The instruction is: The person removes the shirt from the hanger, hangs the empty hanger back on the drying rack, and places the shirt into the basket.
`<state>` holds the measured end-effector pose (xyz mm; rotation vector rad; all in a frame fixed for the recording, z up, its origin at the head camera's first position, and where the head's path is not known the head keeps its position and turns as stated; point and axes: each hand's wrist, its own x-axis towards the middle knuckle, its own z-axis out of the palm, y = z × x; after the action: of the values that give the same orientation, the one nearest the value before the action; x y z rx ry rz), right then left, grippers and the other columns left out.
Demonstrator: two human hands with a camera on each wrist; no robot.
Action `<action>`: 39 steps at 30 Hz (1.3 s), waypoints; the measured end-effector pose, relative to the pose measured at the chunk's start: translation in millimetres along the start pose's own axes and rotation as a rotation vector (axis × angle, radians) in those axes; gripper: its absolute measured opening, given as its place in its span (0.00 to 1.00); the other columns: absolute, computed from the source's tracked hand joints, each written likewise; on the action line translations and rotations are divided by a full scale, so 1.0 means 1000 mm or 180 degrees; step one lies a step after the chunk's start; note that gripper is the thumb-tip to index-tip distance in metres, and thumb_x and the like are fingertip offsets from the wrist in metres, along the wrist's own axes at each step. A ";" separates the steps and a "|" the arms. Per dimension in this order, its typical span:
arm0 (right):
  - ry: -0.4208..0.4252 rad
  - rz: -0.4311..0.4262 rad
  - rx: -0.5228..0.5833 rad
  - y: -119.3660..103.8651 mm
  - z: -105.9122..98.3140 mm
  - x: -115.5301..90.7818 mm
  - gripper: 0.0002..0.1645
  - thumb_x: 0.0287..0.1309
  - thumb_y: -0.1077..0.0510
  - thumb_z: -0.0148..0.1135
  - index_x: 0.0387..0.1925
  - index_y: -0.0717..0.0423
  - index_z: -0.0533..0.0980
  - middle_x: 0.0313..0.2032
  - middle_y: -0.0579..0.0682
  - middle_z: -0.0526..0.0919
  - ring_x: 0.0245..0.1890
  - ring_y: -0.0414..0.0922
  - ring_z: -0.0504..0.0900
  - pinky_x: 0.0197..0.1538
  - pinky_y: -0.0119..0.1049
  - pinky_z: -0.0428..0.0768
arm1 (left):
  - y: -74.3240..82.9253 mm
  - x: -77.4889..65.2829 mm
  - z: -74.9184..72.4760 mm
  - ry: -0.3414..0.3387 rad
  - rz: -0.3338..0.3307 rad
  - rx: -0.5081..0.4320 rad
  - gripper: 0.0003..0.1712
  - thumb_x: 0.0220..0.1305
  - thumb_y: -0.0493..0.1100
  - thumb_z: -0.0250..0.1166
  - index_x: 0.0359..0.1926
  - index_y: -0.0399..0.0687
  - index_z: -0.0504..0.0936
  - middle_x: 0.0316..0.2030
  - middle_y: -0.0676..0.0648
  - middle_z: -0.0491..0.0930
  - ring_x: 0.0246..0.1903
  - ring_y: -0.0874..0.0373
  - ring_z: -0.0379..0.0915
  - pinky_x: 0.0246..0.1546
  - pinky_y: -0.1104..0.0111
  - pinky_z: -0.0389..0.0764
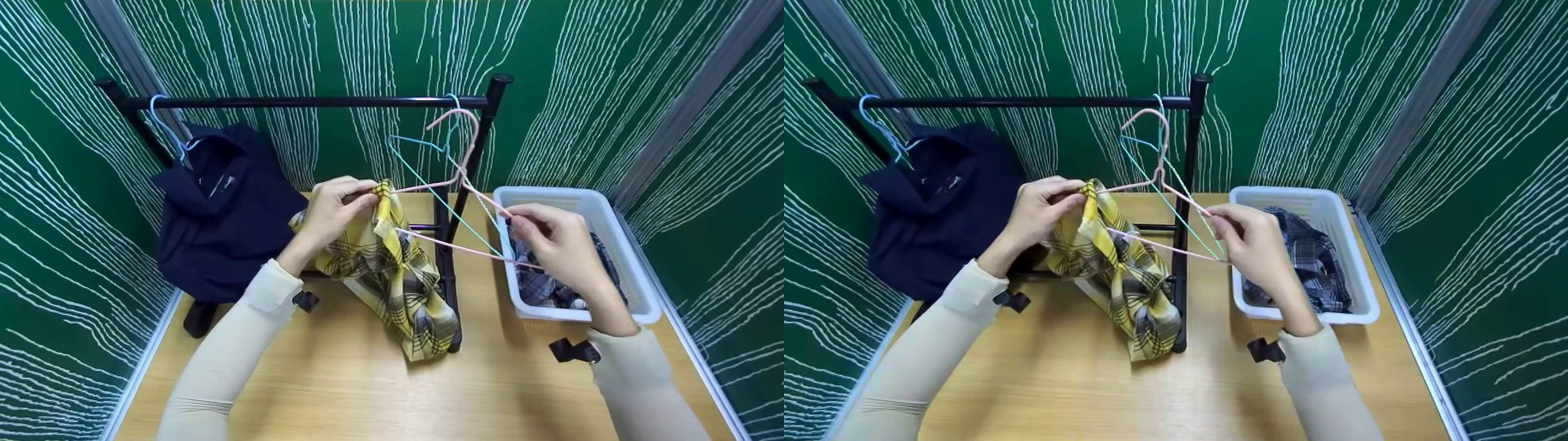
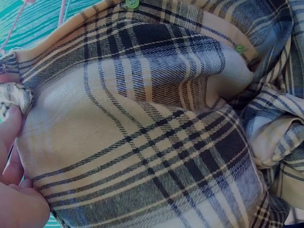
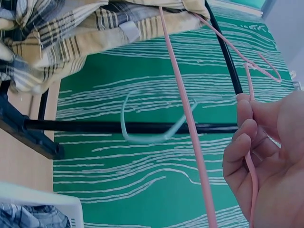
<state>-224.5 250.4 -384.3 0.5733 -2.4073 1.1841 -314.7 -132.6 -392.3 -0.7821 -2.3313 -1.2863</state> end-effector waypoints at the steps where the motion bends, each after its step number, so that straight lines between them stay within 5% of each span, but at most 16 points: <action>1: 0.0015 -0.0007 0.0003 0.001 -0.002 -0.001 0.12 0.74 0.65 0.63 0.51 0.54 0.88 0.29 0.47 0.84 0.23 0.39 0.73 0.25 0.24 0.70 | -0.001 0.000 -0.001 0.0015 -0.0029 -0.0007 0.14 0.68 0.45 0.73 0.52 0.47 0.92 0.44 0.50 0.90 0.45 0.60 0.84 0.46 0.70 0.84; 15: 0.0065 0.0143 -0.0121 0.001 -0.038 -0.013 0.12 0.74 0.65 0.63 0.51 0.53 0.89 0.31 0.50 0.84 0.24 0.39 0.74 0.24 0.26 0.68 | -0.025 -0.005 -0.001 0.0370 -0.0364 -0.0094 0.13 0.68 0.44 0.74 0.51 0.46 0.93 0.44 0.48 0.90 0.44 0.60 0.84 0.46 0.72 0.82; 21: 0.0115 0.0185 -0.0300 0.000 -0.049 -0.017 0.12 0.75 0.63 0.63 0.51 0.52 0.89 0.30 0.49 0.83 0.26 0.39 0.73 0.27 0.26 0.69 | -0.035 -0.011 0.007 0.0331 -0.0634 0.0029 0.13 0.70 0.43 0.73 0.51 0.45 0.92 0.45 0.46 0.90 0.45 0.57 0.84 0.49 0.68 0.82; 26: 0.0165 0.0202 -0.0370 -0.001 -0.052 -0.018 0.12 0.76 0.62 0.62 0.52 0.52 0.88 0.31 0.49 0.82 0.26 0.40 0.72 0.27 0.26 0.68 | -0.046 -0.018 0.017 0.0213 -0.0839 0.0207 0.13 0.70 0.44 0.73 0.52 0.46 0.92 0.47 0.47 0.91 0.48 0.56 0.87 0.52 0.62 0.85; 39: 0.0364 0.0247 -0.0272 -0.002 -0.039 -0.017 0.11 0.75 0.63 0.62 0.50 0.55 0.88 0.29 0.50 0.84 0.23 0.39 0.73 0.23 0.25 0.68 | -0.080 -0.052 0.047 -0.0630 -0.0562 0.0847 0.12 0.69 0.39 0.73 0.50 0.41 0.92 0.47 0.41 0.91 0.50 0.44 0.87 0.57 0.53 0.83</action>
<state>-202.8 283.4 -369.5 0.3786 -2.3881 1.1074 -326.3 -141.5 -497.5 -0.6538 -2.7106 -0.9703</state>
